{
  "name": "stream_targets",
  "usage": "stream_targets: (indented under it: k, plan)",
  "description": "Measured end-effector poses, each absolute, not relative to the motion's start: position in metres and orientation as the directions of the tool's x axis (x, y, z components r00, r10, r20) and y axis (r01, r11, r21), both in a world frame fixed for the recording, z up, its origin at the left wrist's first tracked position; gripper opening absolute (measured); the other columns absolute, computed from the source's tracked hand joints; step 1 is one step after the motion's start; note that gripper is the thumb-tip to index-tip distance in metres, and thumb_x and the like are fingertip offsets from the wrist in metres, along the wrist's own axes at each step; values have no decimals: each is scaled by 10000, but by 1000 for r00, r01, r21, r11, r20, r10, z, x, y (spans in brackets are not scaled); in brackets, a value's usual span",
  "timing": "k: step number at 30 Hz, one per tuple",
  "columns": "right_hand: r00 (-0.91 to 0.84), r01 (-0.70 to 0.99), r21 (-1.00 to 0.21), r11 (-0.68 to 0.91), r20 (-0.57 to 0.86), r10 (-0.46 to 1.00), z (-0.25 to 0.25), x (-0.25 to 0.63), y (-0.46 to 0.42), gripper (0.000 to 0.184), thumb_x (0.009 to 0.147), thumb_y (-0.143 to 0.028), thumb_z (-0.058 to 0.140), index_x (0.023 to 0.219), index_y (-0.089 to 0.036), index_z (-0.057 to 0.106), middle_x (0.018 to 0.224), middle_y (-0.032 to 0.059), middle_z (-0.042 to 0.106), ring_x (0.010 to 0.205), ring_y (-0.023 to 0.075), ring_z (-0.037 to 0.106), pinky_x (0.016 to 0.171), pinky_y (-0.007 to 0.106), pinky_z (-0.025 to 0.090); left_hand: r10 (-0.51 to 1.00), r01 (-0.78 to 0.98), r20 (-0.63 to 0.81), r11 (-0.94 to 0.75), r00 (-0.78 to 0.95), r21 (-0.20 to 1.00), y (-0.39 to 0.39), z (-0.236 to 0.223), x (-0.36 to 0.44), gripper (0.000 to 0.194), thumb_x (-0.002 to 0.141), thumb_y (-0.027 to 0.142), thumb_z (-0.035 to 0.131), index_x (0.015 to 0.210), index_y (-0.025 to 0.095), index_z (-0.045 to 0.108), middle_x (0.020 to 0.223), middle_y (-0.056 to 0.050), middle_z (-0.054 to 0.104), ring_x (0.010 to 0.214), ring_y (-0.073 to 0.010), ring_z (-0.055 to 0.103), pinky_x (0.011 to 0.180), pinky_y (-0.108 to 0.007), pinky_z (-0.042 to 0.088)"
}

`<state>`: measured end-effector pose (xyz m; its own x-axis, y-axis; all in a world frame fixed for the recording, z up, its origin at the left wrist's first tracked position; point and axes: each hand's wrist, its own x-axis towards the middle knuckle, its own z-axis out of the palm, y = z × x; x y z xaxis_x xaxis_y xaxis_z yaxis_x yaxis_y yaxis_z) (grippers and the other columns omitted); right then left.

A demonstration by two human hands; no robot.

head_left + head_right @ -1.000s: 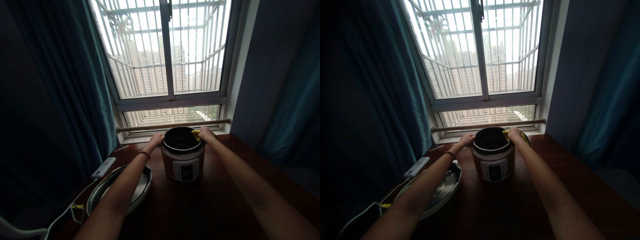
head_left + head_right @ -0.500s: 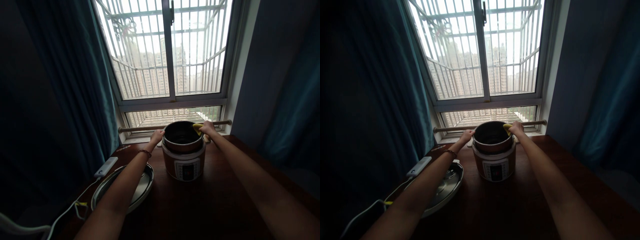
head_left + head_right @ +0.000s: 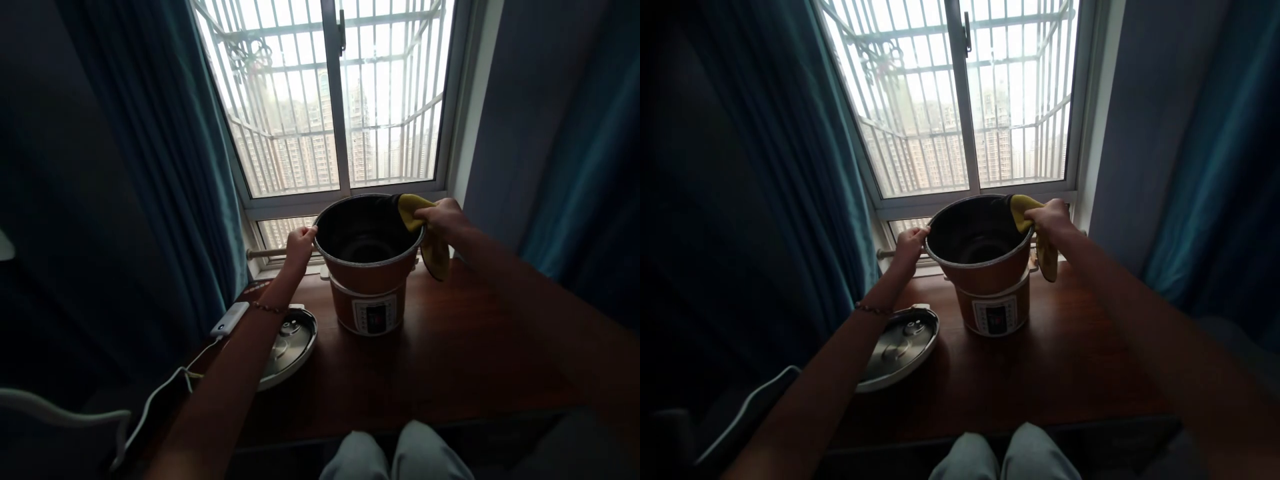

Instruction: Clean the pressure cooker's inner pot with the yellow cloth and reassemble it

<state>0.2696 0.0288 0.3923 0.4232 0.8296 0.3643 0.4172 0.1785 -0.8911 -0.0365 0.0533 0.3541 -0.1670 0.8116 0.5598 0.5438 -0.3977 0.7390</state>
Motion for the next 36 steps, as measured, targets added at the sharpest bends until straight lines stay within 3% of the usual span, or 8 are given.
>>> stream_targets:
  k: [3, 7, 14, 21, 36]
  plan:
    - [426, 336, -939, 72, 220, 878, 380, 271, -19, 219, 606, -266, 686, 736, -111, 602, 617, 56, 601, 505, 162, 573, 452, 286, 457, 823, 495, 546, -412, -158, 765, 7, 339, -36, 318, 772, 425, 408, 570, 181, 420, 521, 33, 377, 490, -88, 358, 483, -213, 314]
    - [389, 218, -976, 8, 94, 916, 339, 275, -71, 162, 554, -193, 690, 683, -137, 608, 564, 55, 614, 461, 151, 552, 416, 247, 419, 864, 446, 484, -382, -138, 810, -50, 295, -37, 332, 759, 459, 433, 555, 199, 407, 504, 28, 379, 482, -102, 364, 466, -229, 310]
    - [295, 137, -987, -81, -37, 955, 236, 274, -116, 222, 565, -229, 654, 767, -154, 599, 634, 28, 629, 531, 146, 574, 469, 229, 416, 936, 259, 297, -245, -188, 934, -122, 207, -31, 373, 754, 493, 492, 552, 196, 391, 520, 45, 354, 496, -95, 327, 464, -218, 303]
    - [240, 103, -988, -114, -87, 967, 151, 272, -118, 247, 589, -254, 650, 795, -142, 573, 674, 20, 631, 584, 144, 584, 518, 231, 438, 957, 142, 173, -143, -232, 980, -144, 127, -26, 384, 770, 505, 498, 586, 181, 405, 527, 54, 361, 503, -86, 320, 462, -201, 298]
    - [269, 62, -987, -151, -129, 954, 123, 272, -88, 223, 596, -229, 634, 788, -129, 583, 627, 17, 627, 535, 143, 579, 477, 231, 431, 948, 144, 161, -125, -275, 982, -125, 99, -14, 378, 783, 476, 487, 568, 184, 382, 530, 59, 333, 507, -84, 306, 467, -197, 290]
